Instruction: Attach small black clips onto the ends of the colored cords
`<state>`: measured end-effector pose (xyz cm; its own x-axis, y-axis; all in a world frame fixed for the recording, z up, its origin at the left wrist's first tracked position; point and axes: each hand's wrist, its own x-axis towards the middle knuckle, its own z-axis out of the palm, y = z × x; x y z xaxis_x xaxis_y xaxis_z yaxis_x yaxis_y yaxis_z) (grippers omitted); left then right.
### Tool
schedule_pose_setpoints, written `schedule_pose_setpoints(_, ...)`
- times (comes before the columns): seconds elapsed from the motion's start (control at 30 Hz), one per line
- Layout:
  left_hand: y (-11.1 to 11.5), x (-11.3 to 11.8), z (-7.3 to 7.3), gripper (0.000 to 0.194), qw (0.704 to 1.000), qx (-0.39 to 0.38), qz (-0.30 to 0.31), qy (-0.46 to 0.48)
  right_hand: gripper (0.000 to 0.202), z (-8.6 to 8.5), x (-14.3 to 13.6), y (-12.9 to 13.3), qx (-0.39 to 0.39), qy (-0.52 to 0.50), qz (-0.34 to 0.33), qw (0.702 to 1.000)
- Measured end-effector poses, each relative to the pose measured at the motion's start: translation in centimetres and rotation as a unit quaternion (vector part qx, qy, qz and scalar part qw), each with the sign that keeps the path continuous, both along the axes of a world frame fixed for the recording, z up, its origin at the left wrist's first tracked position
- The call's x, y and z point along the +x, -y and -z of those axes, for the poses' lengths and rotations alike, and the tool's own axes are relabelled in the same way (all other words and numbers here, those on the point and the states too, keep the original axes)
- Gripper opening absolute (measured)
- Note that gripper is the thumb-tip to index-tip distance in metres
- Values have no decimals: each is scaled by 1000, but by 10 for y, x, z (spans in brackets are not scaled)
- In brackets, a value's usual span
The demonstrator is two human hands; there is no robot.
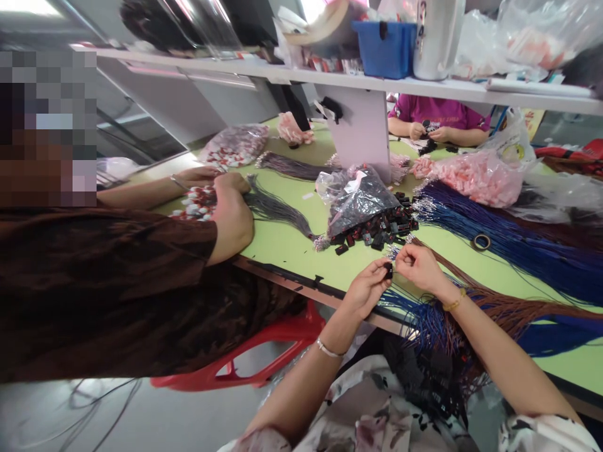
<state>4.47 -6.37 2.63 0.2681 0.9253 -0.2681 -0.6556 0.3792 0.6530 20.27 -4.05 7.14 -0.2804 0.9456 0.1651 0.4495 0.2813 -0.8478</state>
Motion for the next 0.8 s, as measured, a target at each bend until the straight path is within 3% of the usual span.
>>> schedule_pose_setpoints(0.2, -1, 1, 3, 24, 1000, -7, 9, 23, 7, 7, 0, 16, 22, 64, 14, 998)
schedule_pose_setpoints(0.57, 1, 2, 3, 29, 1000, -7, 15, 7, 9, 9, -7, 18, 21, 98, 42, 994)
schedule_pose_setpoints(0.8, 4, 7, 4, 31, 999, 0, -19, -48, 10, 12, -7, 21, 48, 128, 11, 991)
